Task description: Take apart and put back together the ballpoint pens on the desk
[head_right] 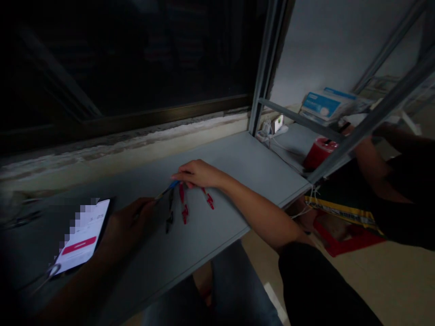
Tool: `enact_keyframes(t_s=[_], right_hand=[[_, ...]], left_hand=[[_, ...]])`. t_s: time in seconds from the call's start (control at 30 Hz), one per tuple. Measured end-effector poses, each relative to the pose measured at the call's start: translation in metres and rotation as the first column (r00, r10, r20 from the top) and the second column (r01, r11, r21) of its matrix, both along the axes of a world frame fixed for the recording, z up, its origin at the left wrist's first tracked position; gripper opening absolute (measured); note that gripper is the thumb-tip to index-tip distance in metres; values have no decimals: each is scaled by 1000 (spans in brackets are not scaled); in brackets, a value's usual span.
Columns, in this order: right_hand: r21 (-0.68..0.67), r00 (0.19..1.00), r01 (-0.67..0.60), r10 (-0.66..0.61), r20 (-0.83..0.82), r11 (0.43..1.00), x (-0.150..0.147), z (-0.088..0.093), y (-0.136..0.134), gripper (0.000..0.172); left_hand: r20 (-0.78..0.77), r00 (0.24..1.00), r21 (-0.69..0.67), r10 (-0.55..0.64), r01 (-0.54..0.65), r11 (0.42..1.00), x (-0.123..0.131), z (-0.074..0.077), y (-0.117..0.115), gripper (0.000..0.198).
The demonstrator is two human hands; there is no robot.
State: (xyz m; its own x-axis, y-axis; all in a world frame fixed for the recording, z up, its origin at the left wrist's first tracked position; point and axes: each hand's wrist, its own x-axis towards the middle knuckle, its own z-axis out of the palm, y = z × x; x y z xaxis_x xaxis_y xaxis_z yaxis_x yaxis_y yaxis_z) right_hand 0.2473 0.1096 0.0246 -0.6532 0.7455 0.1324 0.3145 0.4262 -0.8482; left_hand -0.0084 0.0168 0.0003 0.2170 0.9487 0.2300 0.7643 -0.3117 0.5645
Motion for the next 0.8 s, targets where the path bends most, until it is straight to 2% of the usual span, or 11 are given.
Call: enact_keyframes(t_s=[0.1,0.2,0.3,0.4,0.43,0.5,0.6,0.67,0.8], right_hand=[[-9,998,-1,1,56,1000,0,1,0,55],[-89,998,-9,15,65,996,-1,2,1,56],[-214,1000,24,-26,-6,977,-3,1,1,57],[-266,985,89,-125,-123,960,-7,-1,-2,56],[-265,977,106,-150,-151,958,-9,-2,-3,56],[-249,969,124,-172,-179,961,-12,-3,-7,56],[-214,970,116,-157,-184,970,-16,-4,-13,58],[-203,974,84,-123,-188,975,-19,-4,-16,59],[-232,978,43,-88,-190,972,-24,-2,-21,59]], left_hand=[[-65,998,52,-26,30,998,-3,-1,0,39],[-124,992,134,-39,55,989,-5,-3,-1,39],[-158,987,204,-10,42,978,-5,-3,-5,41],[-122,992,213,-28,54,976,0,-5,-10,44],[-100,993,203,-61,80,976,2,-5,-12,48],[-81,978,183,-193,205,962,7,-5,-17,52],[-88,892,167,-443,451,877,14,-2,-23,32],[-70,861,176,-504,508,843,17,0,-25,22],[-51,849,154,-526,527,836,17,2,-25,15]])
